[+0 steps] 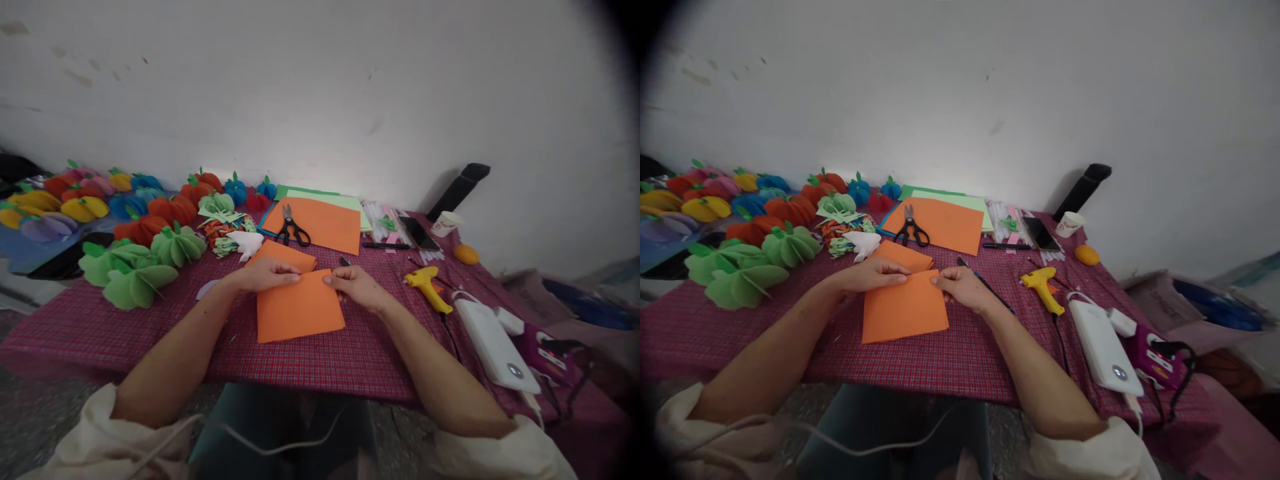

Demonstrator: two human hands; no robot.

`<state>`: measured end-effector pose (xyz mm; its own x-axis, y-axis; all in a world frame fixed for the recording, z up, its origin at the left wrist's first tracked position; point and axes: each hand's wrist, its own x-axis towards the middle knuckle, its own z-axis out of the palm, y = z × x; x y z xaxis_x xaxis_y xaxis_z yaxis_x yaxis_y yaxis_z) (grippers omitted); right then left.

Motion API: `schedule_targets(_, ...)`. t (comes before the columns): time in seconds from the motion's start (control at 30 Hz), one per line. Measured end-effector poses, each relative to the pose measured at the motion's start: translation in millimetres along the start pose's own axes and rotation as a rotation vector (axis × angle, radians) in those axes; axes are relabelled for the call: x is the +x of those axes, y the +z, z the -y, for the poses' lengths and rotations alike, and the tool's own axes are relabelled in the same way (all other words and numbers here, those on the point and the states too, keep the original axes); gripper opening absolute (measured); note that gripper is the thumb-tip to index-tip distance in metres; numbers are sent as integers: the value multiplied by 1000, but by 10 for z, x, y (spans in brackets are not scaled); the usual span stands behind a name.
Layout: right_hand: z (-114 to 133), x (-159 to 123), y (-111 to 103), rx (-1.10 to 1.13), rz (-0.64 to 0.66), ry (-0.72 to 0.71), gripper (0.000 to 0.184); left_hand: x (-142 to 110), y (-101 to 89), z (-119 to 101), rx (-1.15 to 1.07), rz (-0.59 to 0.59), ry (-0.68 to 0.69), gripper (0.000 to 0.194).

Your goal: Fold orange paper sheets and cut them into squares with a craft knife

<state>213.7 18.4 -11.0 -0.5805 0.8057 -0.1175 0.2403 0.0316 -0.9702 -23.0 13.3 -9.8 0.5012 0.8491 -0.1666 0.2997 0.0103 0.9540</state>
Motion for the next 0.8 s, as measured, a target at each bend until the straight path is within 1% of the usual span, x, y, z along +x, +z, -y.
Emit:
schedule_targets(0.07,-4,2,22,2,-5,9,37,32,46,10,26,-14,45,20)
schedule_targets(0.1,-6,1,30,8,-4,10,38,45,68,16,48,-28,74,20)
schedule_targets(0.17,-6,-3,35,27,-4,2,37,60,97,29,76,-68,106,29)
schedule_targets(0.23,2,-12,24,50,2,-8,36,55,102,35,52,-110,91,34)
schedule_targets(0.3,15,-26,4,76,19,-6,33,36,91,36,2,-124,48,36)
schedule_targets(0.43,36,-51,-23,111,64,-4,26,6,67,38,-62,-95,6,37)
schedule_targets(0.57,51,-63,-19,137,96,8,25,0,57,44,-134,-78,-15,33)
schedule_targets(0.8,74,-73,-7,146,92,34,24,9,27,62,-153,-111,12,31)
